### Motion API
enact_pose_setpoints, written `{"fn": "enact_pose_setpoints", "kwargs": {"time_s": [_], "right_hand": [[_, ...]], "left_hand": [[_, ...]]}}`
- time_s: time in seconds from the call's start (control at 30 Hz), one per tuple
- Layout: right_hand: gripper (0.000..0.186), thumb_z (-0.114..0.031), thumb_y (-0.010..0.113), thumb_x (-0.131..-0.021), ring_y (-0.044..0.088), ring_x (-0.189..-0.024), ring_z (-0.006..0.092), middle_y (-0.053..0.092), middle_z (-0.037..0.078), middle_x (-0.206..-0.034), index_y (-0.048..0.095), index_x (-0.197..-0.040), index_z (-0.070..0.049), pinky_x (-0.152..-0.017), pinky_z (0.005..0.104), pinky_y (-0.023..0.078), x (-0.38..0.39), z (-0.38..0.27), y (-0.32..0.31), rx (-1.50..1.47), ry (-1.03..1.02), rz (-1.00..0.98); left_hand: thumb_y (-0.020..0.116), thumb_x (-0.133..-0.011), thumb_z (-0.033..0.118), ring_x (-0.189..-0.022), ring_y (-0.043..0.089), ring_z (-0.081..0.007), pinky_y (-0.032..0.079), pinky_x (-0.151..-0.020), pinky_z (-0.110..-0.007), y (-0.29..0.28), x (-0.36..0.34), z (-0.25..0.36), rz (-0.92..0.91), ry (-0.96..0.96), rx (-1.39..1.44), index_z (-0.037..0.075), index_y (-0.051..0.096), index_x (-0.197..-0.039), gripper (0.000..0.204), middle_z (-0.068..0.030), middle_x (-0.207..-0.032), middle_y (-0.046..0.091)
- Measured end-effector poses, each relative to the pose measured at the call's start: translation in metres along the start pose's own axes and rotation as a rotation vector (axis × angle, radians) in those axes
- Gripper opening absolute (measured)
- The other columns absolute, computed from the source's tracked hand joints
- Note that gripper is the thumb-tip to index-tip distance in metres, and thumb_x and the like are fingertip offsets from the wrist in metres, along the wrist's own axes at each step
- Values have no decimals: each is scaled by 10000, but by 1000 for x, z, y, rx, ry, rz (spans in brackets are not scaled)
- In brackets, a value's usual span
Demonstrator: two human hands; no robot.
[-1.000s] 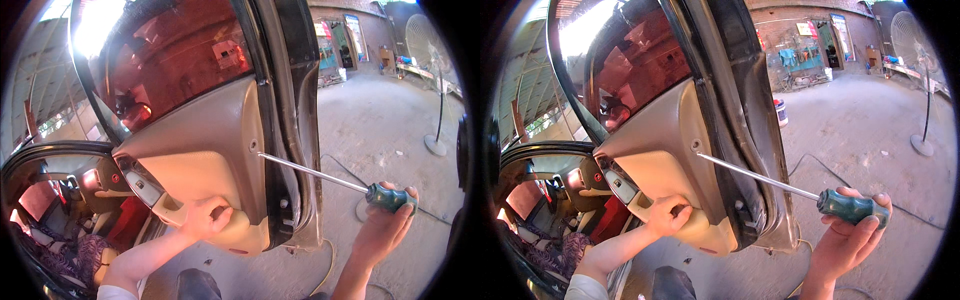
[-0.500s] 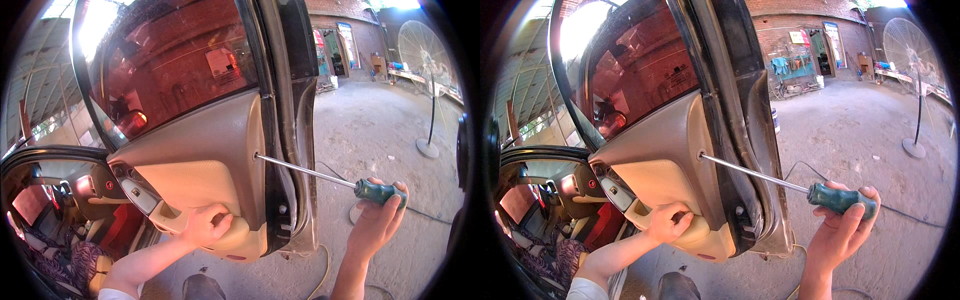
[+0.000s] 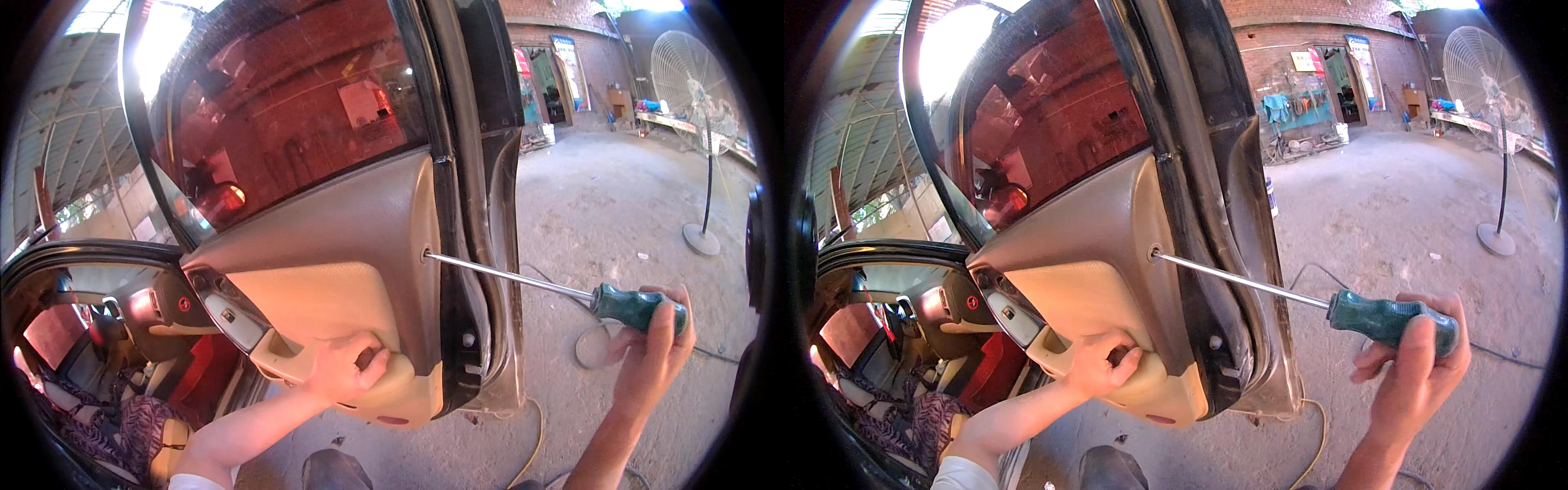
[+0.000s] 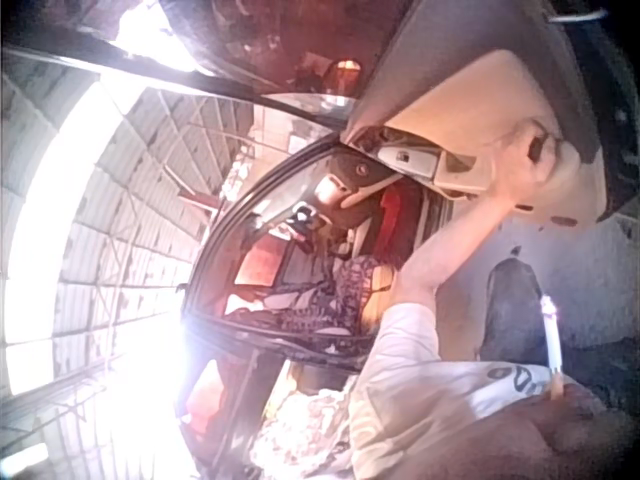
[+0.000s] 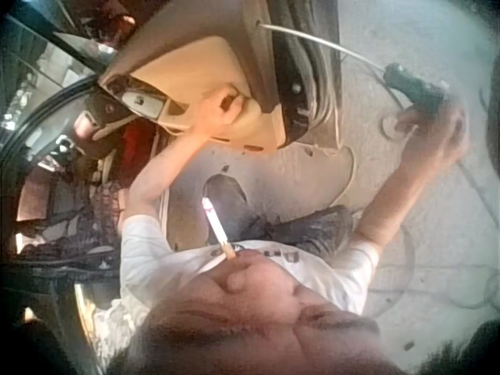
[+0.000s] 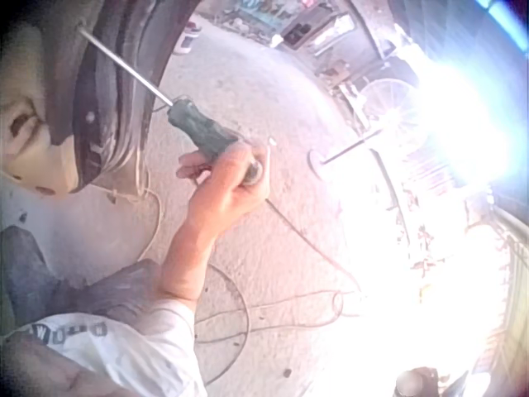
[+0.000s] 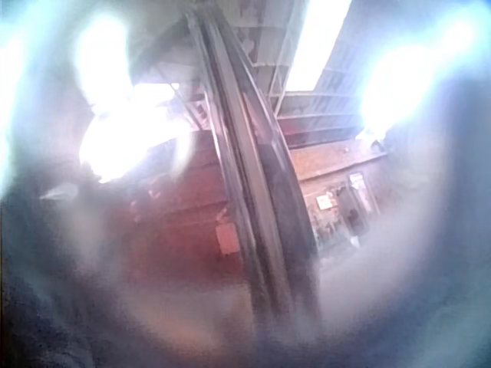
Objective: The person uses a screwdriver to remove screws from the interior door panel of a car. They systematically unscrew fasteners located around the door handle and the lower edge of the panel, then pull the panel away from the door frame to detach it.
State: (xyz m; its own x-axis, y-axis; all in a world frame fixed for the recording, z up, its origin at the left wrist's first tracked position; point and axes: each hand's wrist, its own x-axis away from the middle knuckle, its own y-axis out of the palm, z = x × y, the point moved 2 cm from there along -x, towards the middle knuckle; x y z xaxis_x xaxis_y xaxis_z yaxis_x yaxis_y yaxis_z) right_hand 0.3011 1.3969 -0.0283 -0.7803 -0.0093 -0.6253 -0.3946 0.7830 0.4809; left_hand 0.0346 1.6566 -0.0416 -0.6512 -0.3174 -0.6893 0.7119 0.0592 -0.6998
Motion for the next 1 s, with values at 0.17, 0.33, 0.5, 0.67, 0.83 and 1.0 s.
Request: {"fn": "enact_pose_setpoints", "kwargs": {"time_s": [0.17,0.33,0.5,0.67,0.83,1.0], "right_hand": [[371,-390,503,-1042,406,-420,24,507,-2,-675,554,-1049,-23,-368,159,261,-17,-9,-10,-5,80,-197],[571,-557,671,-895,415,-474,13,538,-4,-687,535,-1086,-36,-402,161,275,-33,-15,-21,157,-105,-424],[615,-563,719,-854,452,-482,42,530,16,-626,562,-1021,7,-425,192,318,-29,-18,-6,53,-17,-395],[588,-565,684,-883,433,-527,65,491,9,-659,595,-943,13,-471,208,309,-33,-16,-24,146,225,-354],[592,-563,699,-873,501,-685,102,547,28,-797,606,-995,8,-598,257,377,-27,-25,-20,400,-370,-367],[603,-573,695,-876,445,-504,62,505,2,-646,625,-966,19,-450,218,307,-27,-36,-20,162,120,-445]], "left_hand": [[736,-815,153,-503,601,-187,459,-496,-308,1,0,1,37,29,-17,60,623,-774,152,-72,-605,617],[738,-815,157,-505,605,-192,461,-498,-312,1,-2,3,24,10,6,64,618,-768,159,-72,-590,610],[738,-817,156,-501,601,-189,461,-497,-311,1,-3,4,24,23,10,66,615,-772,159,-68,-583,606],[736,-820,157,-500,600,-197,462,-498,-314,0,0,0,38,32,18,72,618,-775,152,-67,-580,601],[728,-828,189,-526,636,-188,496,-515,-320,0,-1,1,20,28,-8,93,622,-774,152,-42,-593,632],[721,-835,207,-549,655,-193,513,-528,-326,-2,0,0,9,32,-43,110,619,-778,153,-27,-605,647]]}}
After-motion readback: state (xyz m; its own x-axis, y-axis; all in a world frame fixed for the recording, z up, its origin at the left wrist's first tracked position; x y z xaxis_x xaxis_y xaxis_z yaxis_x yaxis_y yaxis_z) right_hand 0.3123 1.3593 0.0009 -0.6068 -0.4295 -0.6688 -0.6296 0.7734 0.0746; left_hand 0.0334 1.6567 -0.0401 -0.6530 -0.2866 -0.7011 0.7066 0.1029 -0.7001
